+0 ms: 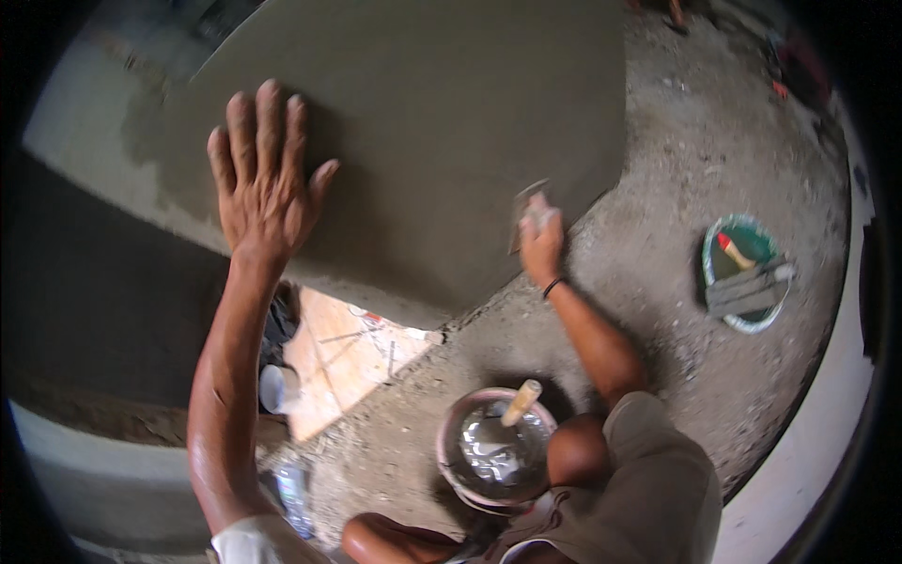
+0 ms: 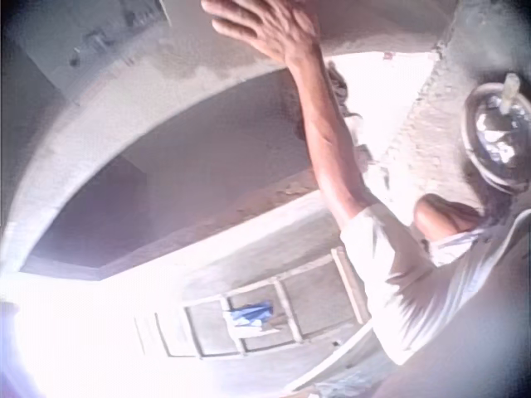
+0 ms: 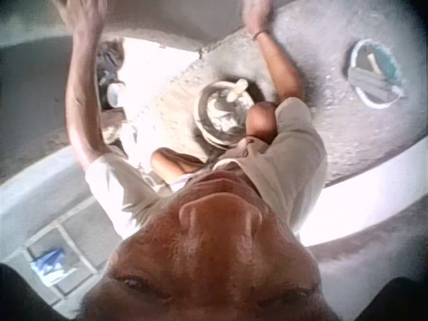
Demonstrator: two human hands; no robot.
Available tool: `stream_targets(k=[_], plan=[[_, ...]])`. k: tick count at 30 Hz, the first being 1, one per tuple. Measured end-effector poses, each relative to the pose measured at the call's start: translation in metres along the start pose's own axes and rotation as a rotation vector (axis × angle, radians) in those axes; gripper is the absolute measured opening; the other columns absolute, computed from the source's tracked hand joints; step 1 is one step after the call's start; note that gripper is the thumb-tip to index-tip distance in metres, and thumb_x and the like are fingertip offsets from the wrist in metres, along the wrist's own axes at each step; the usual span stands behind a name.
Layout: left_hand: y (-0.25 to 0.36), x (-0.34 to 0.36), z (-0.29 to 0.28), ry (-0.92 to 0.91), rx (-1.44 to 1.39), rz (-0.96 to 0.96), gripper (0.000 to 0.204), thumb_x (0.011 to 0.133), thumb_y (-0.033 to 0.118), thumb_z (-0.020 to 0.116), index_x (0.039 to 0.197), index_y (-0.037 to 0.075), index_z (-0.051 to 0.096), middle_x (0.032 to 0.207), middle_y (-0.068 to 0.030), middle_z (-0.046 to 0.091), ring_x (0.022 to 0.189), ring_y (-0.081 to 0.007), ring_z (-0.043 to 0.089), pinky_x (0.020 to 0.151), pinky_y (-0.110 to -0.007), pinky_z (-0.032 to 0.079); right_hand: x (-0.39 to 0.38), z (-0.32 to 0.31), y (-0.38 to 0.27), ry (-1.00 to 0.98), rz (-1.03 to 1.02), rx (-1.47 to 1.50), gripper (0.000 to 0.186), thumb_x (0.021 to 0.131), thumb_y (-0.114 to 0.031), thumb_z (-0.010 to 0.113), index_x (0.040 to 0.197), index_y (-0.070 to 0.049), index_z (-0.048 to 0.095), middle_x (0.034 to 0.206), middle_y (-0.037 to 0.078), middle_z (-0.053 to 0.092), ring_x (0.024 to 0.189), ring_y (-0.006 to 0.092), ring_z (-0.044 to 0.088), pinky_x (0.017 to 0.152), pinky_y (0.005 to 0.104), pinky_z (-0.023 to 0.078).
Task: The person applies wet plaster to the surface of a corner wall using a wooden float, smoothing the material with repeated circular and linear strokes.
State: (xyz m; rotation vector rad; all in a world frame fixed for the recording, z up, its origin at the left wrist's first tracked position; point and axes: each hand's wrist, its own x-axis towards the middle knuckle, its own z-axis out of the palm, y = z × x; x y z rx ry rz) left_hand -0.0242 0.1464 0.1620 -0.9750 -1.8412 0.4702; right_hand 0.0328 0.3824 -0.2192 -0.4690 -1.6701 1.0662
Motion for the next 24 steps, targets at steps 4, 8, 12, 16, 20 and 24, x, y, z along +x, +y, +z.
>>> stream_targets(k=[4, 8, 12, 16, 20, 24], plan=[[0.002, 0.003, -0.001, 0.027, 0.074, 0.059, 0.081, 0.095, 0.055, 0.052, 0.157, 0.011, 0.025, 0.166, -0.0120, 0.011, 0.154, -0.0341, 0.001, 0.122, -0.052, 0.001, 0.105, -0.014, 0.031, 0.311, 0.099, -0.037, 0.045, 0.089, -0.011, 0.061, 0.133, -0.005, 0.060, 0.111, 0.021, 0.059, 0.103, 0.0369, 0.058, 0.091, 0.0455, 0.047], [0.005, 0.003, 0.000, 0.052, 0.129, 0.061, 0.081, 0.096, 0.054, 0.051, 0.157, 0.008, 0.023, 0.166, -0.0144, 0.011, 0.153, -0.0356, 0.002, 0.122, -0.054, 0.001, 0.113, -0.009, -0.125, 0.191, -0.173, 0.038, 0.042, 0.087, -0.011, 0.062, 0.129, -0.008, 0.063, 0.097, 0.015, 0.057, 0.090, 0.0334, 0.058, 0.079, 0.0431, 0.050], [0.007, 0.006, 0.006, 0.090, 0.145, 0.091, 0.079, 0.098, 0.054, 0.047, 0.157, 0.007, 0.023, 0.165, -0.0156, 0.013, 0.153, -0.0364, 0.004, 0.122, -0.054, 0.002, 0.012, 0.022, -0.115, -0.014, -0.544, 0.012, 0.050, 0.082, -0.006, 0.066, 0.130, -0.017, 0.065, 0.096, 0.012, 0.055, 0.086, 0.0294, 0.055, 0.080, 0.0424, 0.051], [0.003, 0.009, -0.001, 0.086, 0.179, 0.096, 0.080, 0.098, 0.056, 0.045, 0.156, 0.005, 0.025, 0.165, -0.0169, 0.014, 0.153, -0.0371, 0.005, 0.122, -0.054, 0.003, -0.008, 0.003, -0.028, -0.044, -0.363, -0.025, 0.049, 0.086, -0.005, 0.065, 0.134, -0.015, 0.062, 0.099, 0.011, 0.054, 0.089, 0.0289, 0.055, 0.079, 0.0397, 0.051], [0.004, 0.002, 0.005, 0.096, 0.244, 0.103, 0.083, 0.098, 0.058, 0.043, 0.157, 0.004, 0.021, 0.165, -0.0179, 0.014, 0.153, -0.0381, 0.005, 0.121, -0.055, 0.003, 0.077, 0.000, -0.109, 0.076, -0.166, 0.088, 0.042, 0.095, -0.009, 0.056, 0.137, -0.012, 0.057, 0.100, 0.013, 0.055, 0.088, 0.0308, 0.056, 0.077, 0.0389, 0.051], [0.007, 0.011, 0.009, 0.162, 0.232, 0.159, 0.081, 0.100, 0.063, 0.031, 0.158, 0.008, 0.017, 0.165, -0.0161, 0.015, 0.153, -0.0366, 0.007, 0.122, -0.054, 0.005, 0.047, 0.023, -0.151, 0.147, -0.544, 0.035, 0.047, 0.089, -0.008, 0.059, 0.135, -0.017, 0.060, 0.100, 0.012, 0.056, 0.084, 0.0297, 0.055, 0.072, 0.0411, 0.048]])
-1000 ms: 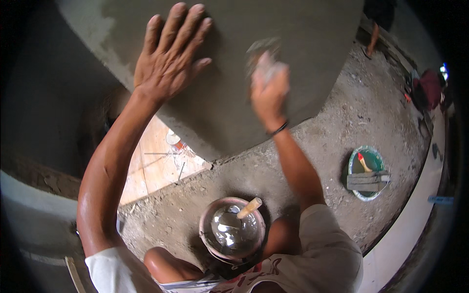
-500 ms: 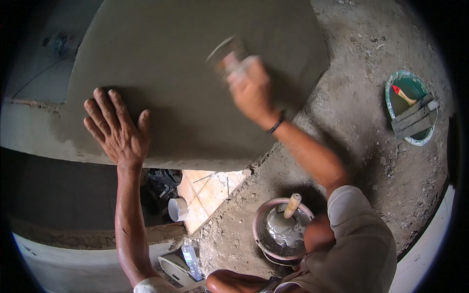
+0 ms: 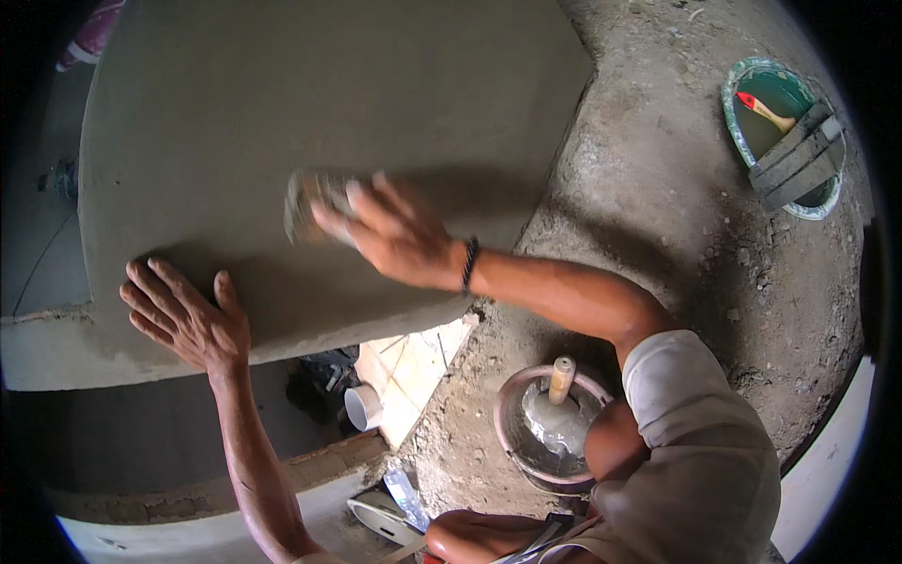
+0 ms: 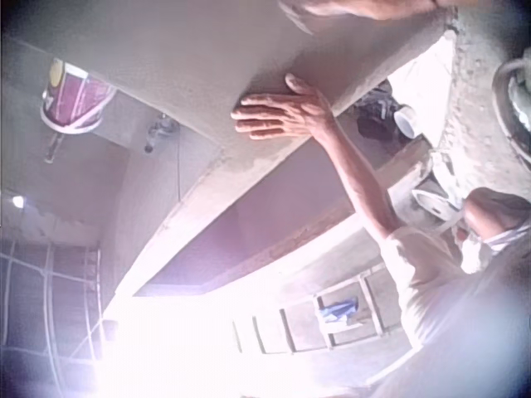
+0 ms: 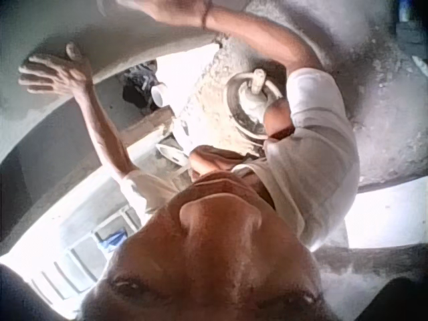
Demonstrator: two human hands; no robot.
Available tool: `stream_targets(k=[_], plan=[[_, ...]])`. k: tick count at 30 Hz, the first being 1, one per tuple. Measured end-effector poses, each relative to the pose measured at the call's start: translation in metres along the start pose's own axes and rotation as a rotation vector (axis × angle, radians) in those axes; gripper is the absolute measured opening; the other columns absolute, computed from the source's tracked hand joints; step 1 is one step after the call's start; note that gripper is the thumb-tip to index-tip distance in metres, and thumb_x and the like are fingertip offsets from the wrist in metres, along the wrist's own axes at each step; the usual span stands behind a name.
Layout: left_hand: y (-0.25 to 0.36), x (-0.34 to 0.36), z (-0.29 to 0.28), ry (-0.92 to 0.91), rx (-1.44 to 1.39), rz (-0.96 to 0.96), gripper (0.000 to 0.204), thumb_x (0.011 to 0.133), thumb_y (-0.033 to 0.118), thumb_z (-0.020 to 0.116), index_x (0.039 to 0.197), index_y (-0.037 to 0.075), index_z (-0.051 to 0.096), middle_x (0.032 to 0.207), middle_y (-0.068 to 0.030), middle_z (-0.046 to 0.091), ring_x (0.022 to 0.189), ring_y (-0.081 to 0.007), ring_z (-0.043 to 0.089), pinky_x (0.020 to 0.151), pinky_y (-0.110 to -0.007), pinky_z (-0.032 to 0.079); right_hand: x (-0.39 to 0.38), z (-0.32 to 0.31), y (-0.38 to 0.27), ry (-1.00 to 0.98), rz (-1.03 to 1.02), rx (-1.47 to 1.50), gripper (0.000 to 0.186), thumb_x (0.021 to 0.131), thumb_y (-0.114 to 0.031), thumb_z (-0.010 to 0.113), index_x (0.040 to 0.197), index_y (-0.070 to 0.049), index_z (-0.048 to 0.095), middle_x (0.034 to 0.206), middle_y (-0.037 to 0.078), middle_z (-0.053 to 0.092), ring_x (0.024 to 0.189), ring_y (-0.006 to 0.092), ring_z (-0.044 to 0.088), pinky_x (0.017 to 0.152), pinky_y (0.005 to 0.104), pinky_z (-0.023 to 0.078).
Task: The person applies wet plaster to the surface of a corner wall using a wooden float, smoothing the material with repeated circular and linear strokes.
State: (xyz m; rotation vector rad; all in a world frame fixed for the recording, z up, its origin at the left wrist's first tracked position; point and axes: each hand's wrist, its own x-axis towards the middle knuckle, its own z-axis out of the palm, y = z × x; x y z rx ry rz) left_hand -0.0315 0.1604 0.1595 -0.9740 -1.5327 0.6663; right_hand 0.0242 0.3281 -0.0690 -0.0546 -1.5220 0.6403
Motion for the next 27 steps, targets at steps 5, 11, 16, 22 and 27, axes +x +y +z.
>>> stream_targets(k=[5, 11, 16, 22, 27], plan=[[-0.004, -0.006, -0.002, 0.003, 0.032, -0.006, 0.081, 0.100, 0.065, 0.025, 0.159, 0.010, 0.015, 0.165, -0.0141, 0.013, 0.153, -0.0352, 0.008, 0.122, -0.054, 0.006, -0.087, -0.034, 0.063, -0.393, -0.148, -0.116, 0.046, 0.094, -0.012, 0.055, 0.140, -0.018, 0.054, 0.108, 0.013, 0.055, 0.094, 0.0296, 0.056, 0.073, 0.0425, 0.048], [0.000, -0.002, 0.000, 0.028, 0.048, -0.006, 0.079, 0.101, 0.063, 0.025, 0.159, 0.011, 0.015, 0.165, -0.0132, 0.013, 0.153, -0.0349, 0.009, 0.122, -0.054, 0.008, -0.089, -0.069, 0.225, 0.128, 0.737, -0.196, 0.044, 0.093, -0.017, 0.059, 0.136, -0.009, 0.057, 0.111, 0.023, 0.064, 0.101, 0.0365, 0.061, 0.091, 0.0454, 0.049], [-0.003, -0.007, -0.005, 0.011, 0.057, -0.010, 0.080, 0.100, 0.064, 0.026, 0.159, 0.010, 0.016, 0.165, -0.0137, 0.015, 0.152, -0.0351, 0.010, 0.122, -0.053, 0.008, -0.132, -0.037, 0.122, -0.127, 0.932, -0.100, 0.048, 0.093, -0.007, 0.061, 0.141, -0.005, 0.054, 0.117, 0.018, 0.062, 0.107, 0.0293, 0.061, 0.096, 0.0391, 0.049], [-0.006, -0.010, -0.001, 0.052, 0.063, 0.022, 0.079, 0.101, 0.062, 0.029, 0.159, 0.010, 0.017, 0.165, -0.0127, 0.016, 0.152, -0.0349, 0.011, 0.122, -0.052, 0.009, 0.010, -0.057, 0.164, 0.058, 0.490, -0.206, 0.036, 0.092, -0.017, 0.062, 0.127, -0.010, 0.065, 0.096, 0.016, 0.060, 0.089, 0.0339, 0.060, 0.078, 0.0431, 0.050], [0.006, 0.009, 0.004, 0.047, 0.033, -0.011, 0.079, 0.101, 0.063, 0.028, 0.159, 0.010, 0.018, 0.165, -0.0128, 0.017, 0.152, -0.0350, 0.012, 0.122, -0.052, 0.009, -0.108, -0.066, 0.220, 0.184, 1.271, 0.160, 0.045, 0.095, -0.009, 0.058, 0.138, 0.005, 0.053, 0.134, 0.017, 0.062, 0.119, 0.0222, 0.061, 0.101, 0.0329, 0.048]])
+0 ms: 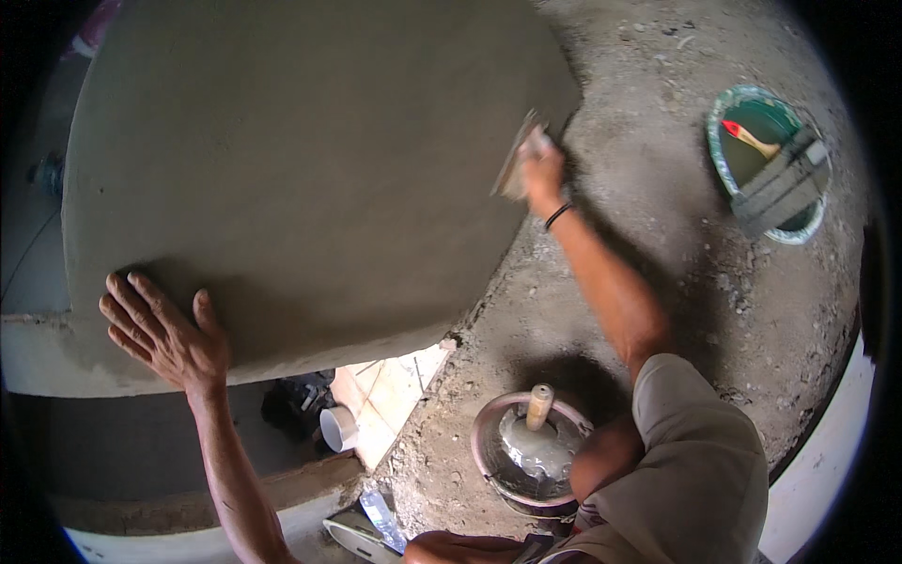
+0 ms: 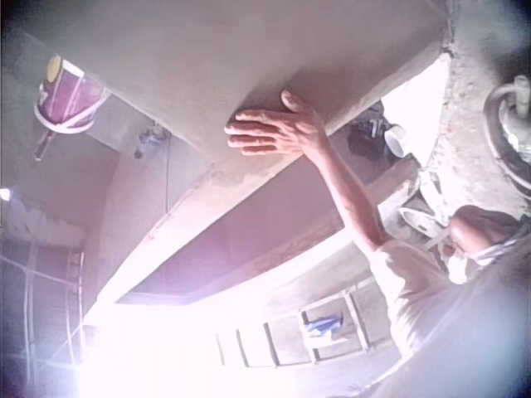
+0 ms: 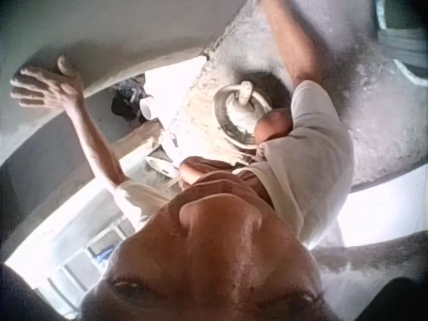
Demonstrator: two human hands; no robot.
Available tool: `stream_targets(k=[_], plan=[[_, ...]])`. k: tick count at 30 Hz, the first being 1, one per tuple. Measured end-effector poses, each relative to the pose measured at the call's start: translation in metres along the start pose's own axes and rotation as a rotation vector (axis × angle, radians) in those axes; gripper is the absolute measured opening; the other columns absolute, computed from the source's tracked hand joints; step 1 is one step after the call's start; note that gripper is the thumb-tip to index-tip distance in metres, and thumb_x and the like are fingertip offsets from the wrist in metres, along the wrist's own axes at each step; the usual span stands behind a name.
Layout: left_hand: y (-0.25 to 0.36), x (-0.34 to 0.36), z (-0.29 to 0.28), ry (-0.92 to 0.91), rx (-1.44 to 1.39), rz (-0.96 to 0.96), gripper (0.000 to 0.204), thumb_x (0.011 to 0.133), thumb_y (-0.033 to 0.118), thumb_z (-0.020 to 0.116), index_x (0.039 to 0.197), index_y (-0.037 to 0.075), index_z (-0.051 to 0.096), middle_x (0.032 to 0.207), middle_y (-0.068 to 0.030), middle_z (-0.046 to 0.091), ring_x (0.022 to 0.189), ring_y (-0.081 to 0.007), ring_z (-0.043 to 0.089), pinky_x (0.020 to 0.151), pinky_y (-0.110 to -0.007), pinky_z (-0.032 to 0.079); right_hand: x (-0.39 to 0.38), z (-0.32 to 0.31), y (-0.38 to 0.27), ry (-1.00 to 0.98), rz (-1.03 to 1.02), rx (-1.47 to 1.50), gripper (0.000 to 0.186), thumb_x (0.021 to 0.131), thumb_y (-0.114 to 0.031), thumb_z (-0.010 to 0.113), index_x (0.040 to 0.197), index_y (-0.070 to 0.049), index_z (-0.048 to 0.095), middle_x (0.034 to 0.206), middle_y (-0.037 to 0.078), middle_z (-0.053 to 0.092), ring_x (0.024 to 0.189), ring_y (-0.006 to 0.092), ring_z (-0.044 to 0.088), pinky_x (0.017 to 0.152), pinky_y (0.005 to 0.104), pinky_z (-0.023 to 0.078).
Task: The person applies wet plaster to the surface of a corner wall using a wooden float, smoothing the material with repeated circular and linear strokes.
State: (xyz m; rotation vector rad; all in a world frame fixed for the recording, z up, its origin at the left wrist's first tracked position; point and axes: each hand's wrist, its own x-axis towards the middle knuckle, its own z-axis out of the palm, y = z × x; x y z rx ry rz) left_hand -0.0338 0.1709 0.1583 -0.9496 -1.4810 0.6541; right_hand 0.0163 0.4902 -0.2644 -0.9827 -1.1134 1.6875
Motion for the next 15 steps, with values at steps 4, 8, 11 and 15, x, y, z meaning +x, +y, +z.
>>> stream_targets(k=[4, 8, 11, 15], plan=[[-0.012, -0.018, -0.006, -0.005, 0.048, 0.033, 0.078, 0.101, 0.063, 0.027, 0.159, 0.011, 0.019, 0.164, -0.0137, 0.018, 0.152, -0.0355, 0.013, 0.122, -0.053, 0.011, -0.101, 0.042, -0.064, -0.182, -0.686, -0.132, 0.048, 0.091, -0.016, 0.065, 0.138, -0.013, 0.058, 0.103, 0.016, 0.058, 0.099, 0.0337, 0.058, 0.087, 0.0414, 0.048], [-0.015, -0.018, -0.002, 0.021, 0.046, 0.047, 0.079, 0.100, 0.065, 0.025, 0.159, 0.013, 0.019, 0.164, -0.0127, 0.020, 0.152, -0.0352, 0.015, 0.122, -0.054, 0.014, -0.005, 0.041, -0.108, 0.080, -0.822, -0.191, 0.040, 0.089, -0.013, 0.064, 0.129, -0.010, 0.062, 0.097, 0.016, 0.056, 0.088, 0.0359, 0.056, 0.076, 0.0472, 0.047], [-0.013, -0.011, 0.002, 0.065, 0.074, 0.058, 0.078, 0.100, 0.065, 0.022, 0.159, 0.015, 0.019, 0.164, -0.0112, 0.020, 0.151, -0.0344, 0.016, 0.122, -0.053, 0.014, 0.085, -0.015, -0.030, 0.092, -0.077, -0.049, 0.042, 0.094, -0.020, 0.059, 0.134, -0.007, 0.059, 0.124, 0.022, 0.066, 0.105, 0.0297, 0.068, 0.091, 0.0384, 0.053], [-0.007, -0.009, 0.008, 0.069, 0.056, 0.056, 0.075, 0.100, 0.064, 0.020, 0.159, 0.016, 0.021, 0.164, -0.0094, 0.021, 0.151, -0.0341, 0.018, 0.122, -0.053, 0.016, 0.032, -0.011, 0.090, 0.102, 0.220, 0.139, 0.048, 0.096, -0.006, 0.058, 0.143, 0.001, 0.049, 0.135, 0.020, 0.060, 0.114, 0.0264, 0.064, 0.097, 0.0351, 0.049]])
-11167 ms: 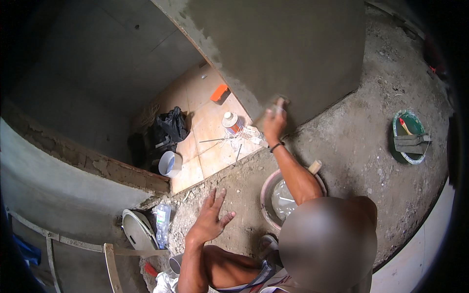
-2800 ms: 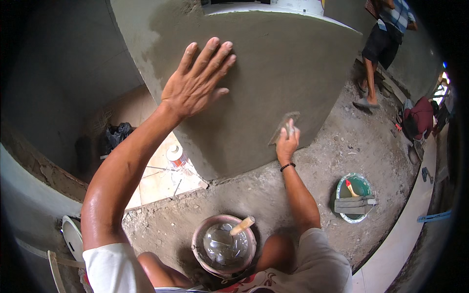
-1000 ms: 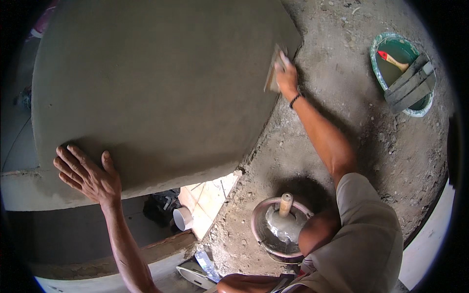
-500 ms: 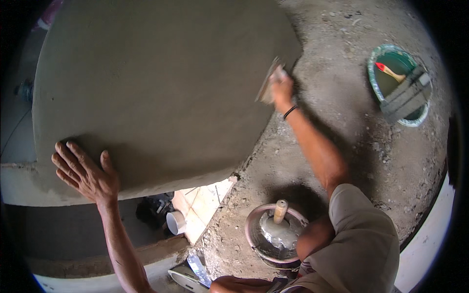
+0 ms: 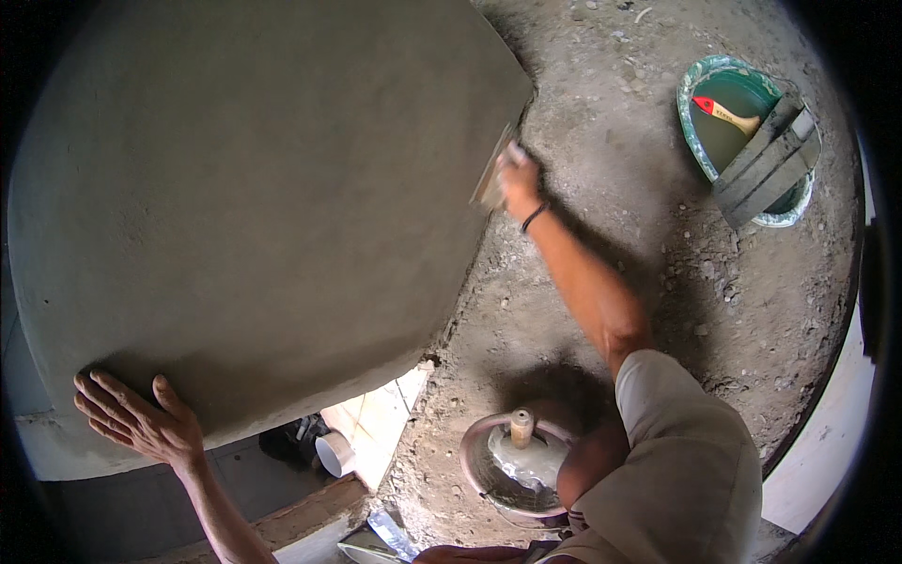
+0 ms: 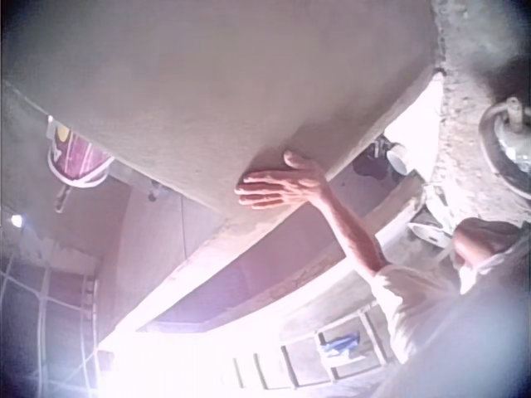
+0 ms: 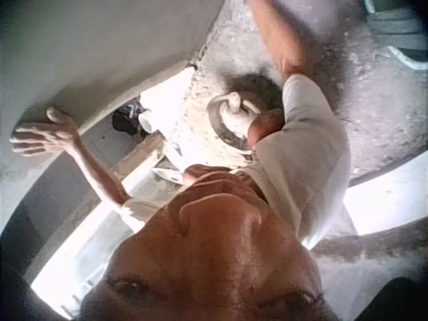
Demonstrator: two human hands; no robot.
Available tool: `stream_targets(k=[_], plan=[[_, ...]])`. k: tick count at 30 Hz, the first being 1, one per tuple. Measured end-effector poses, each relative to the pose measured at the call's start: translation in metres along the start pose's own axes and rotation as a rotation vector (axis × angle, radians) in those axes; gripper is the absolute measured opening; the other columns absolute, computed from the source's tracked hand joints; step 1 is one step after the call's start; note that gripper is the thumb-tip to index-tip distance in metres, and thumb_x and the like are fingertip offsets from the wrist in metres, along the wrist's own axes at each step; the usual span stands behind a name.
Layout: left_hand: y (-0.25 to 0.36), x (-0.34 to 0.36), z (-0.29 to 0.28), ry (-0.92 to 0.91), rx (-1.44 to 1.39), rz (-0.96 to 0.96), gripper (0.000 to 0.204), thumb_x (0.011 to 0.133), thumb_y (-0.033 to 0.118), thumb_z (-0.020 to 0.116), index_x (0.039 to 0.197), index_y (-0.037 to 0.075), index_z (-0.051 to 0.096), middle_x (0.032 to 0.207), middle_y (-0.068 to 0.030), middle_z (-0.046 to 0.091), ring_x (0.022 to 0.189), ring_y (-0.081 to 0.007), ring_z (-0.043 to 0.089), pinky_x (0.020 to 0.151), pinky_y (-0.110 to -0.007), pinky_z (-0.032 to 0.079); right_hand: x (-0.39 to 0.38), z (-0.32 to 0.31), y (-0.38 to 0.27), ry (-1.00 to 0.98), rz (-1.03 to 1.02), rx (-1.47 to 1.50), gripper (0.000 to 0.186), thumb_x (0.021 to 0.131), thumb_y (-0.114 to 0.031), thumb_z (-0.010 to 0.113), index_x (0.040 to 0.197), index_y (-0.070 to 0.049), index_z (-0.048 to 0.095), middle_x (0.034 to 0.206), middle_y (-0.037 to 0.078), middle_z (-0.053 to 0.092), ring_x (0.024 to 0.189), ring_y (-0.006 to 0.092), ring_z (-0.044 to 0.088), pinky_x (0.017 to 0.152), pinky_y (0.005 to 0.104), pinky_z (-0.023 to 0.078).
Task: The person applies wet plaster to the surface of a corner wall using a wooden float, smoothing the material with repeated circular and linear strokes.
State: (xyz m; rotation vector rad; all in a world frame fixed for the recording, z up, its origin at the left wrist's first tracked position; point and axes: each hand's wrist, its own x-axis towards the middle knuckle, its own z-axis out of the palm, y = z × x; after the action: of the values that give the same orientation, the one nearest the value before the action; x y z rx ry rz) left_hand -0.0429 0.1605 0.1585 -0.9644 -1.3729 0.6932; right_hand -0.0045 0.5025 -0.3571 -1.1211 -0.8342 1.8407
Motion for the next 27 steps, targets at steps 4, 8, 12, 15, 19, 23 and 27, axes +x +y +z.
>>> stream_targets(k=[4, 8, 12, 15, 19, 23, 27], plan=[[-0.006, -0.006, -0.004, -0.015, 0.021, 0.014, 0.077, 0.101, 0.063, 0.021, 0.158, 0.012, 0.023, 0.163, -0.0118, 0.023, 0.151, -0.0348, 0.018, 0.121, -0.053, 0.016, -0.097, 0.034, -0.042, -0.107, -0.733, -0.312, 0.052, 0.092, -0.016, 0.063, 0.142, -0.010, 0.054, 0.116, 0.024, 0.060, 0.114, 0.0381, 0.056, 0.101, 0.0453, 0.044], [-0.011, -0.006, -0.007, -0.004, 0.030, 0.058, 0.077, 0.102, 0.061, 0.023, 0.156, 0.007, 0.025, 0.161, -0.0152, 0.026, 0.149, -0.0363, 0.022, 0.120, -0.053, 0.019, -0.009, 0.044, -0.145, 0.055, -0.626, -0.500, 0.041, 0.093, -0.020, 0.062, 0.132, -0.006, 0.061, 0.109, 0.020, 0.066, 0.103, 0.0350, 0.062, 0.094, 0.0434, 0.047], [-0.006, 0.005, 0.003, 0.044, 0.008, 0.066, 0.075, 0.102, 0.061, 0.025, 0.156, 0.009, 0.026, 0.161, -0.0147, 0.028, 0.148, -0.0365, 0.025, 0.120, -0.054, 0.021, 0.117, -0.008, -0.072, 0.091, -0.238, -0.083, 0.048, 0.092, -0.019, 0.063, 0.137, -0.002, 0.057, 0.128, 0.022, 0.064, 0.116, 0.0306, 0.065, 0.099, 0.0354, 0.049], [-0.011, -0.004, -0.001, 0.008, 0.018, 0.056, 0.076, 0.102, 0.062, 0.023, 0.157, 0.010, 0.025, 0.161, -0.0138, 0.026, 0.149, -0.0360, 0.024, 0.120, -0.054, 0.020, 0.081, -0.009, -0.041, 0.002, 0.010, -0.005, 0.048, 0.096, -0.020, 0.061, 0.140, -0.003, 0.054, 0.118, 0.012, 0.070, 0.078, 0.0183, 0.064, 0.071, 0.0303, 0.053], [-0.010, -0.003, 0.004, 0.004, 0.027, 0.043, 0.077, 0.101, 0.063, 0.022, 0.158, 0.011, 0.023, 0.162, -0.0127, 0.025, 0.149, -0.0357, 0.023, 0.121, -0.054, 0.018, 0.004, 0.012, -0.008, 0.015, 0.133, 0.083, 0.047, 0.096, -0.014, 0.059, 0.139, 0.003, 0.051, 0.136, 0.024, 0.058, 0.126, 0.0274, 0.056, 0.105, 0.0366, 0.044], [-0.007, -0.005, -0.004, -0.028, 0.015, 0.021, 0.078, 0.101, 0.063, 0.023, 0.158, 0.010, 0.022, 0.162, -0.0139, 0.024, 0.150, -0.0358, 0.021, 0.121, -0.054, 0.018, -0.065, 0.029, -0.088, -0.167, -0.676, -0.265, 0.047, 0.093, -0.020, 0.058, 0.139, -0.010, 0.056, 0.123, 0.026, 0.059, 0.116, 0.0427, 0.056, 0.100, 0.0479, 0.044], [-0.011, -0.001, -0.002, 0.004, 0.021, 0.071, 0.077, 0.101, 0.063, 0.022, 0.157, 0.009, 0.023, 0.162, -0.0154, 0.025, 0.149, -0.0369, 0.023, 0.120, -0.054, 0.020, 0.068, 0.022, -0.137, 0.071, -0.607, -0.272, 0.043, 0.093, -0.025, 0.063, 0.133, -0.007, 0.061, 0.117, 0.025, 0.065, 0.107, 0.0362, 0.065, 0.094, 0.0423, 0.050]])
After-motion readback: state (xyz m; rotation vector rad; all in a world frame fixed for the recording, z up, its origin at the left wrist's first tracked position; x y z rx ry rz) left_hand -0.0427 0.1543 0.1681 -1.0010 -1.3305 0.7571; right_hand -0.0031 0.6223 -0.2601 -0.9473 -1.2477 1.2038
